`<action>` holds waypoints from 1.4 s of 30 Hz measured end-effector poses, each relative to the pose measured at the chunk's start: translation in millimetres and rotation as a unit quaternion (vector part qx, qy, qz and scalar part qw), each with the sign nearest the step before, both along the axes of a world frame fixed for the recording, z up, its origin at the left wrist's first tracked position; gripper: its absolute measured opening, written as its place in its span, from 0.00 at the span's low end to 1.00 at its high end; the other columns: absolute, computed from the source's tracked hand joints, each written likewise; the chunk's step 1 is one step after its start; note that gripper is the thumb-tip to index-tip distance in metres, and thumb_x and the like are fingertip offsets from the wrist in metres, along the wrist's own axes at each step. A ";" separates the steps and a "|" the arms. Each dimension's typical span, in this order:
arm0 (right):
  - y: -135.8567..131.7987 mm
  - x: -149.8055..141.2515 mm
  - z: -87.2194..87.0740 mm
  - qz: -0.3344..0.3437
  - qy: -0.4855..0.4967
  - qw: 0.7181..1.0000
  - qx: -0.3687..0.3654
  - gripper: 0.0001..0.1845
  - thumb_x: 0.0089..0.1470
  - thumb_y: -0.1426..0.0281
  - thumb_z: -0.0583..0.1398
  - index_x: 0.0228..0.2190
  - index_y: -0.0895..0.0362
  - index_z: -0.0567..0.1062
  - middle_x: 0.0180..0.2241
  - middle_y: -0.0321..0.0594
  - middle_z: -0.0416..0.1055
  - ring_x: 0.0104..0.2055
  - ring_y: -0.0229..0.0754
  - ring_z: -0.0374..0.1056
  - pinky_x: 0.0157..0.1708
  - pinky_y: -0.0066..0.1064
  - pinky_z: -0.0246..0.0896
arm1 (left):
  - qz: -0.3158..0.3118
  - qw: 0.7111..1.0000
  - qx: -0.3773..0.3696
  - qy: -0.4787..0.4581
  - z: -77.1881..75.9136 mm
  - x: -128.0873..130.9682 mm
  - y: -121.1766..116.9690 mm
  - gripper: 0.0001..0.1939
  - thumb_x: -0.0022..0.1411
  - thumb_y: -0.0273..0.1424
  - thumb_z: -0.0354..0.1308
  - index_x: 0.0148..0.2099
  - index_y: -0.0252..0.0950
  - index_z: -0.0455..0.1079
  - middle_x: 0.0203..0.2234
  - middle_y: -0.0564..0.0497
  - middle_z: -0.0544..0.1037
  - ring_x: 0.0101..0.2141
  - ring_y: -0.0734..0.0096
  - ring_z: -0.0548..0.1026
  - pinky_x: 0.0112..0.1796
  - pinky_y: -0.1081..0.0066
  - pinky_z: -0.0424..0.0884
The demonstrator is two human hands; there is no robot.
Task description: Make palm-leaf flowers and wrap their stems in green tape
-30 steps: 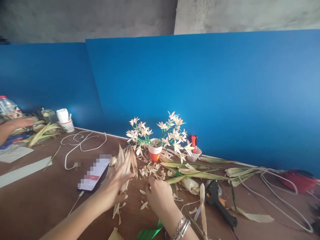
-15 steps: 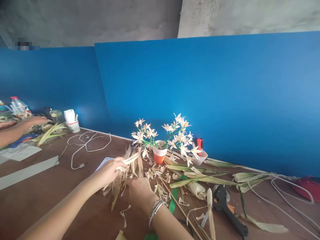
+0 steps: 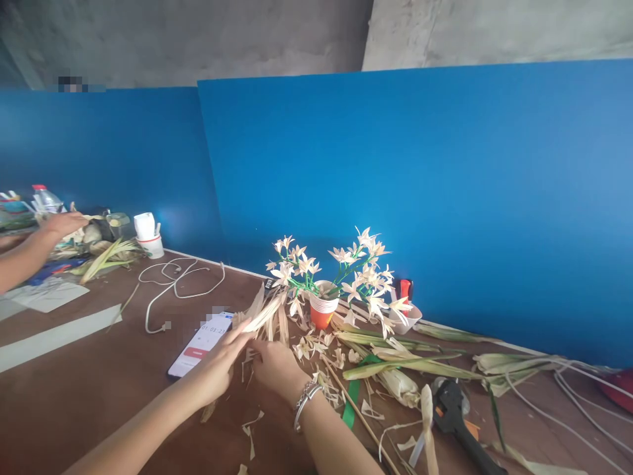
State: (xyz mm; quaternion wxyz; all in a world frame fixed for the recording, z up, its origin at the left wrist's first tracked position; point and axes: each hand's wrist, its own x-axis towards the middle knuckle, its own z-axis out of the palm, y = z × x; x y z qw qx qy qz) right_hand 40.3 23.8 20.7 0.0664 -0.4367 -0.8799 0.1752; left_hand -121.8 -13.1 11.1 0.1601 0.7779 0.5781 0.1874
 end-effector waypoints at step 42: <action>-47.3 4.8 -19.7 0.091 -0.035 0.990 0.102 0.24 0.54 0.69 0.54 0.52 0.66 0.66 0.56 0.55 0.60 0.58 0.51 0.55 0.59 0.42 0.46 | 0.012 1.000 0.010 0.027 25.0 -12.4 29.7 0.43 0.45 0.09 0.40 0.60 0.48 0.57 0.64 0.54 0.50 0.54 0.64 0.66 0.47 0.70 0.68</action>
